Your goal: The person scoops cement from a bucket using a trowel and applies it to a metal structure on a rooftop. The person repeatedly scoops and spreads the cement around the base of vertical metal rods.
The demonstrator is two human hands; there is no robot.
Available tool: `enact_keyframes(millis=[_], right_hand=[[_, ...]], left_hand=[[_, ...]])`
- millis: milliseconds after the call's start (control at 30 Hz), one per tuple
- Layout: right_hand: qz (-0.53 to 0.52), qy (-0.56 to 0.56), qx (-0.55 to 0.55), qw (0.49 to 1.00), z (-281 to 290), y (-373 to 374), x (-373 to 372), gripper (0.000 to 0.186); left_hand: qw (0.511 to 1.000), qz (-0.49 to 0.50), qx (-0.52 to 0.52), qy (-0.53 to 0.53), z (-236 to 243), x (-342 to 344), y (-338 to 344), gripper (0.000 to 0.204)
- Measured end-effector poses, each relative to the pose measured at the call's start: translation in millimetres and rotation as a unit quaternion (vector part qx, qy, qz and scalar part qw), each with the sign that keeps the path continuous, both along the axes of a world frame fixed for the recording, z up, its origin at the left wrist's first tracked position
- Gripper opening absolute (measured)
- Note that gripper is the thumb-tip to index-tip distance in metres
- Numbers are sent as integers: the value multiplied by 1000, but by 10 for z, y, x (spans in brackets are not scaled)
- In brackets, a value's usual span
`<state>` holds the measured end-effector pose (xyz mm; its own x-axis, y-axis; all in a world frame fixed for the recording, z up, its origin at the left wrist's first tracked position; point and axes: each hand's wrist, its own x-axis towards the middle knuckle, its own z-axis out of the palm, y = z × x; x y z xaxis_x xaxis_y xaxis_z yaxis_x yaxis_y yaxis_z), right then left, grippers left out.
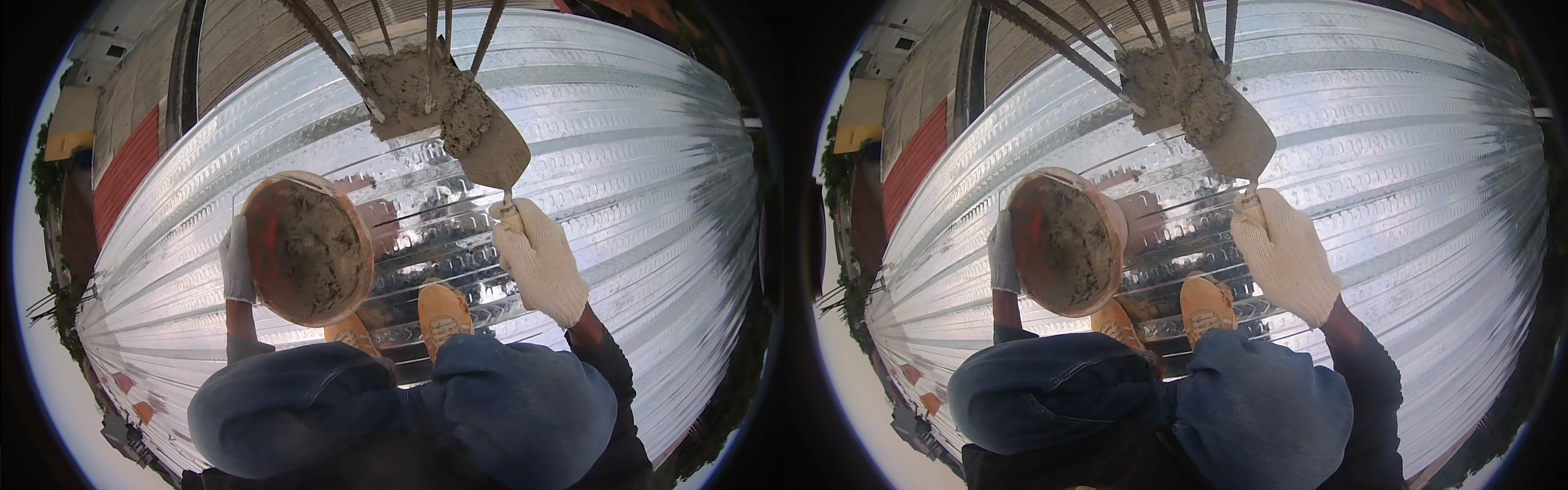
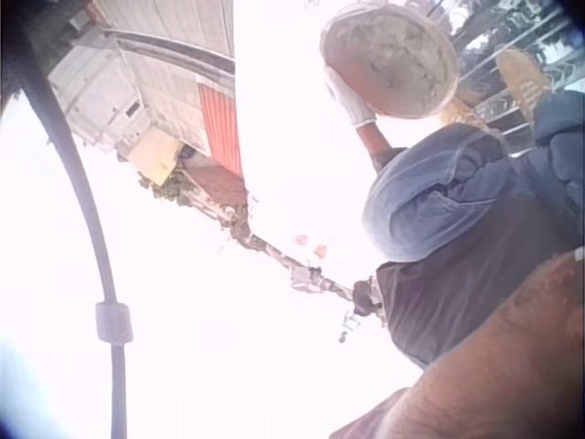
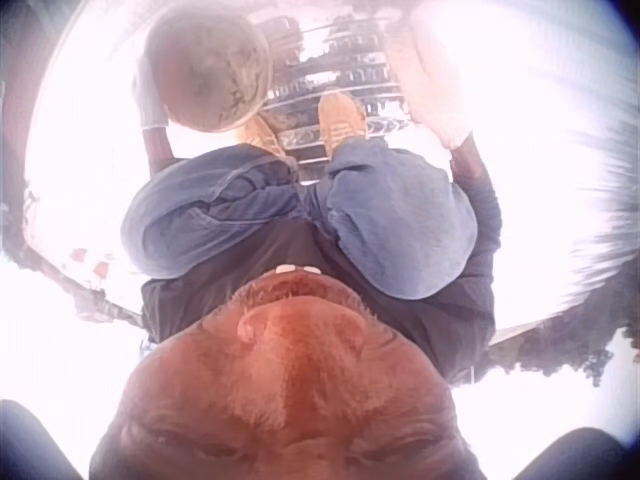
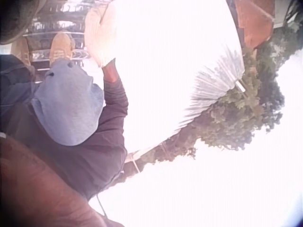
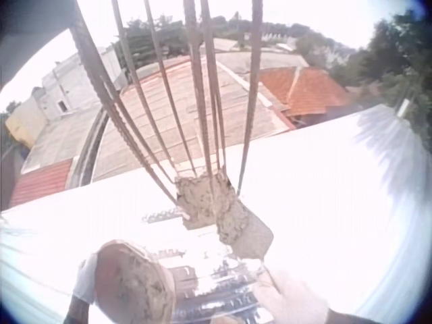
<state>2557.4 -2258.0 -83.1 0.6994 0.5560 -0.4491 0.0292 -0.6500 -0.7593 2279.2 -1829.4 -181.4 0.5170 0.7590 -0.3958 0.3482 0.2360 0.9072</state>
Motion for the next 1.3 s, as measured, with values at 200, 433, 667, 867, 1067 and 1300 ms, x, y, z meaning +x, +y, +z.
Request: enact_keyframes(millis=[200,433,667,867,1067,1300], right_hand=[[-36,-294,-34,954,-1067,1026,574,26],[-144,-265,33,953,-1315,1231,443,29],[-73,-95,116,986,-1465,1217,778,33],[-53,145,62,986,-1396,1509,1143,44],[-181,-215,87,956,-2238,1694,1190,29],[-272,172,233,918,-1626,1796,1024,18]], left_hand=[[1000,4,-9,9,-134,53,36,50],[999,9,22,33,-117,-26,78,49],[1000,2,9,25,-65,131,-72,50],[998,15,50,43,-104,-104,87,52],[999,-8,26,24,-214,1,59,53],[999,3,32,39,6,-16,19,54]])
